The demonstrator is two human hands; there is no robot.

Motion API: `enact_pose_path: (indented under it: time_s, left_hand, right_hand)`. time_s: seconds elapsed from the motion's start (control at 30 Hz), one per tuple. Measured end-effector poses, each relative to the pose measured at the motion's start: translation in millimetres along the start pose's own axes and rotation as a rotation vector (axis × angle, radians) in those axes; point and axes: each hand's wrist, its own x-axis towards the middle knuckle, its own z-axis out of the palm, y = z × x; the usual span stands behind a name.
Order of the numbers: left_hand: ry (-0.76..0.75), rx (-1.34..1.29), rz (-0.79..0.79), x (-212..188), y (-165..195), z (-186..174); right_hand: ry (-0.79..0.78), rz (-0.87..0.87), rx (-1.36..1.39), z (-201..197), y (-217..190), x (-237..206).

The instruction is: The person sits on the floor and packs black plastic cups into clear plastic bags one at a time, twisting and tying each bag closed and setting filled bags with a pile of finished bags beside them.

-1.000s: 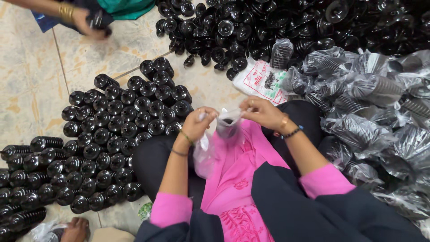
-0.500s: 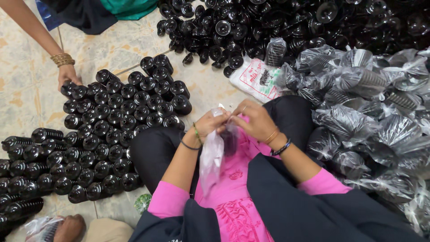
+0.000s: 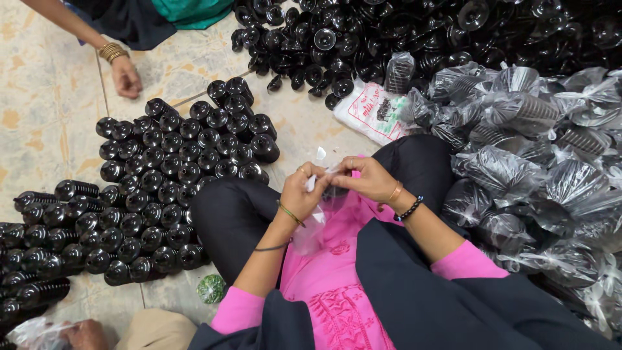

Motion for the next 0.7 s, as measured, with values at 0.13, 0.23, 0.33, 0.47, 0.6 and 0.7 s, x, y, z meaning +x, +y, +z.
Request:
enact_pose_path:
  time_s: [0.13, 0.23, 0.33, 0.47, 0.6, 0.7]
  left_hand:
    - [0.159, 0.095, 0.01, -12, 4, 9]
    - [0.212, -0.107, -0.254, -11, -8, 17]
    - [0.013, -0.36, -0.35, -2, -21, 6]
    - [-0.077, 0.129, -0.026, 0, -11, -10]
    - [0.053, 0.432, 0.408, -12, 13, -2]
    - [0.04, 0.207, 0.164, -16, 9, 1]
  right_hand:
    - [0.163, -0.078, -0.244, 13, -28, -2]
    - [0.459, -0.485, -0.73, 23, -45, -8]
    - [0.395, -0.71, -0.738, 23, -45, -10]
    - [0.191, -0.236, -0.186, 27, -22, -8]
    - [0.161, -0.08, -0.018, 28, 1, -9]
    - [0.13, -0.236, -0.371, 18, 3, -10]
